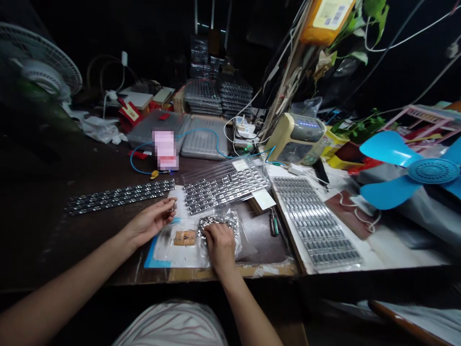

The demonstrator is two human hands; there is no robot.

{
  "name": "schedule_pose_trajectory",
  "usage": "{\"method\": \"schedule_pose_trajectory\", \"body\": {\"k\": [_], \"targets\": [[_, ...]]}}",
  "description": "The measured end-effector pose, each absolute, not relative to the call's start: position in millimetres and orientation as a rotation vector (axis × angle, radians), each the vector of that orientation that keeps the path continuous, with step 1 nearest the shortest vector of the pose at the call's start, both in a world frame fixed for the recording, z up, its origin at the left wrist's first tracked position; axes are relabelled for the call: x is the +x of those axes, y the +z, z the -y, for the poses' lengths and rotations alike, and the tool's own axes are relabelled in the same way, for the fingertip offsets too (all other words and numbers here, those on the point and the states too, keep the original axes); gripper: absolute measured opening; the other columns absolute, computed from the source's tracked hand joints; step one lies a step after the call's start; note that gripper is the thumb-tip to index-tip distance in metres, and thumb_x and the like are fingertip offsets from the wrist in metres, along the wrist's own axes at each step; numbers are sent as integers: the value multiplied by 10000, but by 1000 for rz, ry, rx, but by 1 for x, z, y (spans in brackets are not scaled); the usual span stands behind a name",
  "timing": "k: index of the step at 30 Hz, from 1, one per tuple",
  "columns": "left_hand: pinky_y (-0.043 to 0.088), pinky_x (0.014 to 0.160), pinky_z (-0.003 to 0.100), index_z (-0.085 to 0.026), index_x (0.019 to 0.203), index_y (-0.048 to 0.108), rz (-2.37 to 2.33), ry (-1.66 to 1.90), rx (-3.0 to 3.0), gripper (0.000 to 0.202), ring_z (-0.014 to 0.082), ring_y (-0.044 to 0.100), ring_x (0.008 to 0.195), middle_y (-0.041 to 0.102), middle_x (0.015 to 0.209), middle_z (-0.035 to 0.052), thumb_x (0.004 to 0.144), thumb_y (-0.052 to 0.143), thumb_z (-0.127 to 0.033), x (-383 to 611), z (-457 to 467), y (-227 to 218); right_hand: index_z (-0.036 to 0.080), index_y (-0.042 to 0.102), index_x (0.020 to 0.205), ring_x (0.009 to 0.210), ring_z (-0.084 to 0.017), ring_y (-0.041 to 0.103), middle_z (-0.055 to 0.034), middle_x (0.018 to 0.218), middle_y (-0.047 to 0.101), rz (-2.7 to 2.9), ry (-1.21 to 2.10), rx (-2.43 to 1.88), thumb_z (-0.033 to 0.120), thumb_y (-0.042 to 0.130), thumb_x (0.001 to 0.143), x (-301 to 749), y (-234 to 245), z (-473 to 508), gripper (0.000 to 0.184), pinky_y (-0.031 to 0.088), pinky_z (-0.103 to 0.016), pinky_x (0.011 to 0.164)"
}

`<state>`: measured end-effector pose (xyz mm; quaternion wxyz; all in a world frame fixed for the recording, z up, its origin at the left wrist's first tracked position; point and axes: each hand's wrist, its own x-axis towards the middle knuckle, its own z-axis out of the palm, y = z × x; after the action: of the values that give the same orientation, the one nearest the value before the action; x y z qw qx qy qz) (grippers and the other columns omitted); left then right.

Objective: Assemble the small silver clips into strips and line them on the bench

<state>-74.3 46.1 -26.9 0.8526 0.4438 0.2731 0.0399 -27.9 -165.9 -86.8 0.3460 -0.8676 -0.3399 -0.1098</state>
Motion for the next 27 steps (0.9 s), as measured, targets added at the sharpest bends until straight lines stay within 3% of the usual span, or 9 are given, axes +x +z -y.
{"method": "schedule_pose_trajectory", "body": {"k": [7, 14, 18, 22, 27], "targets": [[479, 465, 125, -157, 857, 616, -600, 82, 956, 160, 61, 592, 570, 574, 699, -29, 731, 711, -133, -77, -48, -21, 219, 655, 863, 798, -174, 586, -23, 830, 685, 890, -254, -2211, 273, 549, 912, -33, -78, 162, 129, 386, -292, 738], [446, 476, 157, -148, 936, 638, -571, 261, 1311, 366, 101, 588, 631, 629, 748, 2, 649, 764, -337, -69, -78, -33, 246, 683, 770, 759, -151, 572, 10, 767, 678, 996, -158, -2264, 329, 697, 815, -51, -71, 137, 96, 332, -281, 702], [492, 634, 249, -151, 920, 671, -539, 719, 1920, 295, 154, 615, 719, 696, 872, 59, 736, 666, -381, -53, -126, -41, 273, 703, 823, 789, -151, 570, 16, 809, 681, 1010, -177, -2224, 307, 693, 821, -53, -77, 133, 35, 325, -290, 724], [484, 782, 312, -187, 890, 707, -252, 604, 2479, 192, 193, 628, 825, 707, 914, 58, 817, 578, -309, -38, -135, -54, 273, 700, 862, 801, -157, 566, 18, 830, 681, 980, -182, -2214, 248, 677, 833, -53, -80, 134, 44, 318, -297, 729], [465, 786, 324, -185, 830, 727, -171, 543, 2614, 197, 203, 614, 821, 676, 871, 63, 832, 548, -268, -31, -122, -70, 277, 696, 839, 792, -157, 568, 25, 828, 685, 979, -167, -2215, 270, 671, 839, -51, -80, 132, 26, 314, -298, 724]]}}
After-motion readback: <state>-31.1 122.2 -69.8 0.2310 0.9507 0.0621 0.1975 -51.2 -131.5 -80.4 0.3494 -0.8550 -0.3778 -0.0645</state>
